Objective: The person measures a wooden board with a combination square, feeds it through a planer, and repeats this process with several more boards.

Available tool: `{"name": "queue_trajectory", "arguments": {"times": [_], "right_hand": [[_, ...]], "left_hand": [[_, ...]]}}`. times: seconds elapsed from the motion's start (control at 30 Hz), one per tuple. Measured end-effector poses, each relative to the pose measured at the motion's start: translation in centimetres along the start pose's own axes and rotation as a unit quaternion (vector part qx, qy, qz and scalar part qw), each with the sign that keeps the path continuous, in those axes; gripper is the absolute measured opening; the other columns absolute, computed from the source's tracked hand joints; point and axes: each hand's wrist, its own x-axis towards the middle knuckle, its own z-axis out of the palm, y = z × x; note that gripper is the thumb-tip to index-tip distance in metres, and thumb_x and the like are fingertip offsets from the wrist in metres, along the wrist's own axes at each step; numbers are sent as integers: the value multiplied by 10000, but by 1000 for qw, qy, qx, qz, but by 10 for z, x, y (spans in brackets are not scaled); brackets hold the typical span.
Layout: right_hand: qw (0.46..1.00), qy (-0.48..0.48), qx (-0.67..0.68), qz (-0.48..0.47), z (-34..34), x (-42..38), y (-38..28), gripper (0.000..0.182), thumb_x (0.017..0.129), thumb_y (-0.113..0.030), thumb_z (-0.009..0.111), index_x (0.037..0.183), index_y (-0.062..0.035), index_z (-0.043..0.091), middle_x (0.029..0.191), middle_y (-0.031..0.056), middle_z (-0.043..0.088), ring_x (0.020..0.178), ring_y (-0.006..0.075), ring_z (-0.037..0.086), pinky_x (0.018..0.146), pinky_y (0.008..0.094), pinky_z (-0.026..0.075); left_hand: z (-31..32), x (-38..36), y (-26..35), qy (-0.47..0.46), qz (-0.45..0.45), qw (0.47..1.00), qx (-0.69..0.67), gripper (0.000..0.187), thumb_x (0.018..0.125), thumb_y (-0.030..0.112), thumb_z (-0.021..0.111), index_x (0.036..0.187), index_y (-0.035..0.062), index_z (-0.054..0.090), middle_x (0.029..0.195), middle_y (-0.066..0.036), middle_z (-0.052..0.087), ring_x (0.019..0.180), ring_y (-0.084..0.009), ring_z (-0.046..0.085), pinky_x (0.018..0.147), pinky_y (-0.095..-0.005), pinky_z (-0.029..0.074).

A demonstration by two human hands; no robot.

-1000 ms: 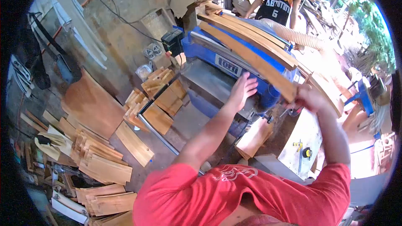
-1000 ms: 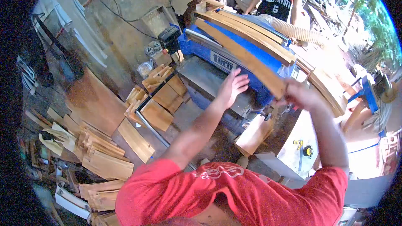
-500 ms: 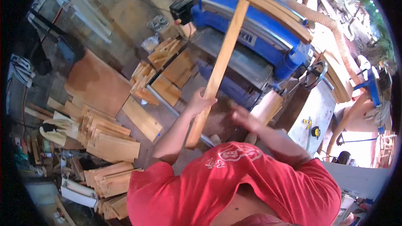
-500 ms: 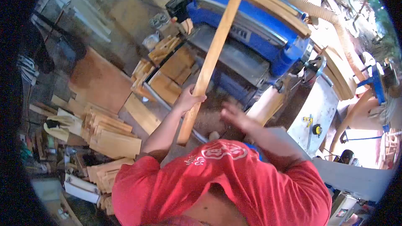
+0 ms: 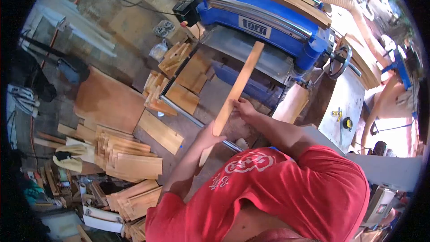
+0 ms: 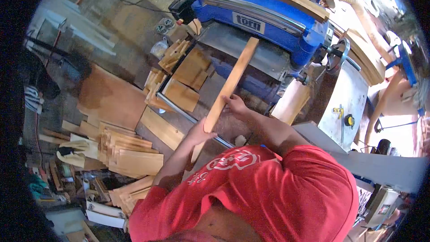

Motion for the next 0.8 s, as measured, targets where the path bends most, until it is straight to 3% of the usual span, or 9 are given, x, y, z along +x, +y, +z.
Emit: {"name": "queue_trajectory", "arguments": {"times": [0.07,0.1,0.23,0.4,0.43,0.6,0.67,0.7,0.8], "right_hand": [[999,25,31,23,-5,22,-4,340,928,-287,633,1149,-37,569,964,49,636,765,180,609,664,356,540],[998,35,45,-10,-13,42,3,371,914,-311,653,1141,-31,567,947,52,627,761,184,607,686,356,540],[997,76,14,-5,-17,54,-13,383,903,-321,669,1148,-46,563,932,68,646,793,196,653,691,332,566],[995,10,88,53,-31,35,-8,539,877,-424,687,1178,1,546,978,103,636,826,219,650,721,355,572],[997,-18,53,57,-35,28,-10,601,869,-490,670,1181,7,539,1005,133,637,870,244,650,747,377,569],[997,-13,-40,64,-61,-22,-27,652,899,-528,605,1239,21,512,1053,169,642,934,273,646,823,410,543],[994,-27,-97,49,-83,-27,-24,657,891,-550,605,1242,0,531,1026,138,668,894,231,658,749,368,546],[993,-12,-115,31,-88,-35,-32,571,911,-503,605,1206,-17,550,1002,116,669,870,203,651,719,344,544],[991,7,-132,-5,-91,-55,-70,473,945,-425,592,1194,-24,562,962,92,668,834,170,637,718,318,534]], "left_hand": [[-8,0,20,-12,59,981,183,768,713,264,782,1319,-22,406,1171,-276,579,1091,-404,571,924,-462,466],[-1,7,11,5,52,978,204,781,738,262,764,1359,2,367,1175,-295,576,1076,-453,560,918,-505,456],[6,37,12,15,0,977,210,667,776,245,708,1321,17,399,1142,-272,585,1023,-444,584,870,-501,482],[10,60,38,24,14,986,163,618,814,272,681,1309,55,383,1080,-298,609,997,-472,596,834,-538,479],[13,71,55,27,0,982,187,625,819,287,676,1313,66,363,1055,-303,621,981,-474,603,818,-543,484],[31,114,51,28,4,977,211,599,819,311,675,1284,81,377,996,-281,647,909,-470,626,783,-545,495],[34,112,45,38,25,979,198,581,818,318,675,1267,86,388,968,-273,657,885,-469,633,772,-543,498],[38,117,44,59,32,979,194,563,818,319,676,1247,87,394,944,-268,661,870,-469,635,761,-544,500],[43,123,50,73,28,976,203,527,817,320,676,1207,87,407,918,-264,665,854,-469,637,742,-545,502]]}}
